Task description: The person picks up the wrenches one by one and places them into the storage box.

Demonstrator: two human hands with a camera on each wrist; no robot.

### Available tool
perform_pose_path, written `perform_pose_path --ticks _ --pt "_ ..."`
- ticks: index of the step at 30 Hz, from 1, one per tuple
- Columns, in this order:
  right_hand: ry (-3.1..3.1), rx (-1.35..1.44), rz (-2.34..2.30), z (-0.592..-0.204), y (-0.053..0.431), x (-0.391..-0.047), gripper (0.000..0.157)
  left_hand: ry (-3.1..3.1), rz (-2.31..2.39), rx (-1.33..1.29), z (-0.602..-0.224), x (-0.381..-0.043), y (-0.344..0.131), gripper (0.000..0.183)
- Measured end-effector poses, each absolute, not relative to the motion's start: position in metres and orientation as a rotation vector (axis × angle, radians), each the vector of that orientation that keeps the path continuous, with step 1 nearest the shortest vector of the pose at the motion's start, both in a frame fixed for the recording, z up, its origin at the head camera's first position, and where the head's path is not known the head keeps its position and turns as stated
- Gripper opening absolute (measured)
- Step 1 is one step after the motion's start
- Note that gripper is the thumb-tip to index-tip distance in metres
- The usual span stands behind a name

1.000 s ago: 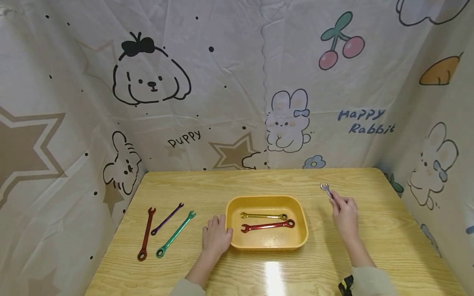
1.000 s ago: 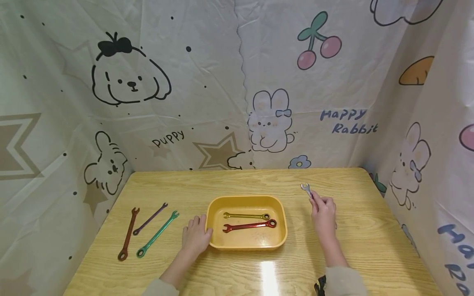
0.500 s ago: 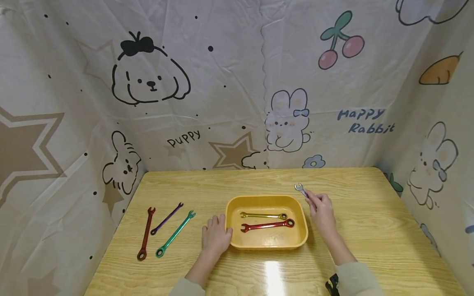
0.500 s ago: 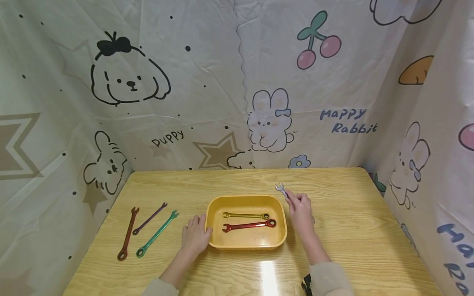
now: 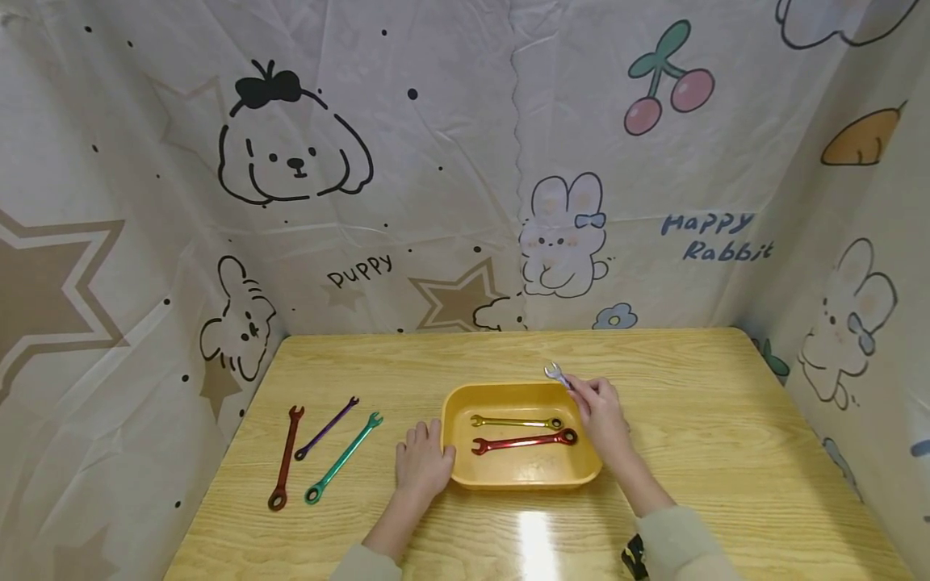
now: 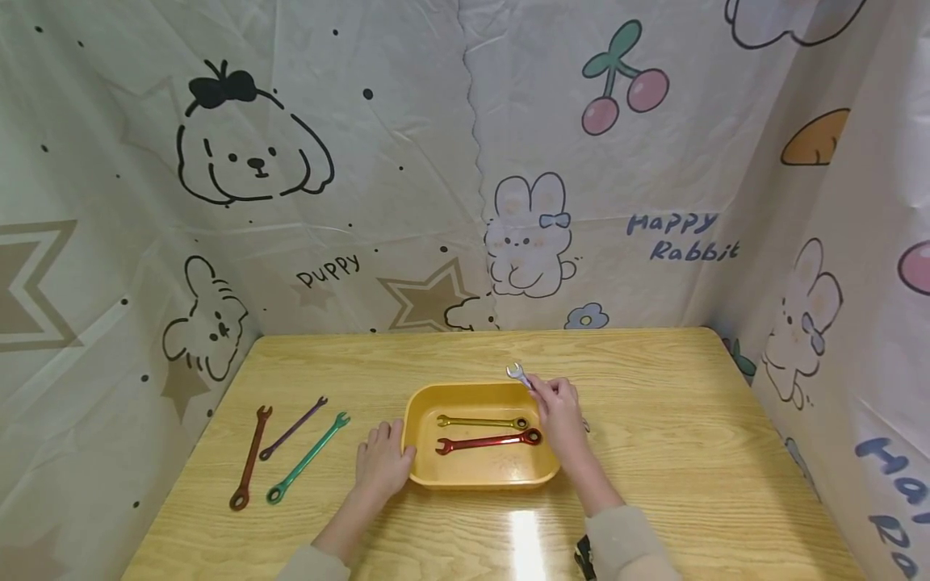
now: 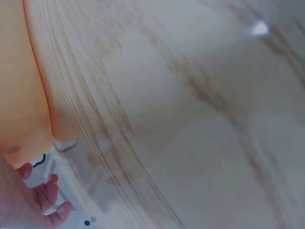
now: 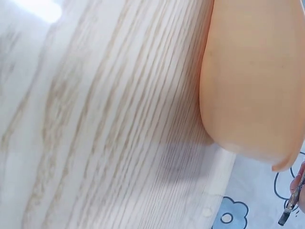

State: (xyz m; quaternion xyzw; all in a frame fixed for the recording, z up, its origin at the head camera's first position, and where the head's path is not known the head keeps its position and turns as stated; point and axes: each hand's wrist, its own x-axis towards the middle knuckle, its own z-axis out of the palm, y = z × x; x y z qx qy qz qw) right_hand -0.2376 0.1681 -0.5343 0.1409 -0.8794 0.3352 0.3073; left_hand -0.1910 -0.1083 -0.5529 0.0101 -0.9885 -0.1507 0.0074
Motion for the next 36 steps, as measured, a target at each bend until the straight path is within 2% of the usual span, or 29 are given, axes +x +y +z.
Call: perform_pose_path --ticks 20,36 --pt "-2.309 0.600 0.823 -0.540 0.132 -0.239 0.026 -3.097 -0.469 0.037 -0.554 -0.191 -0.109 0.037" --pt "-2.446 0.651 0.786 -0.552 0.114 -0.237 0.026 -3.089 -0.483 0.036 -0.556 -0.192 -0.109 0.039"
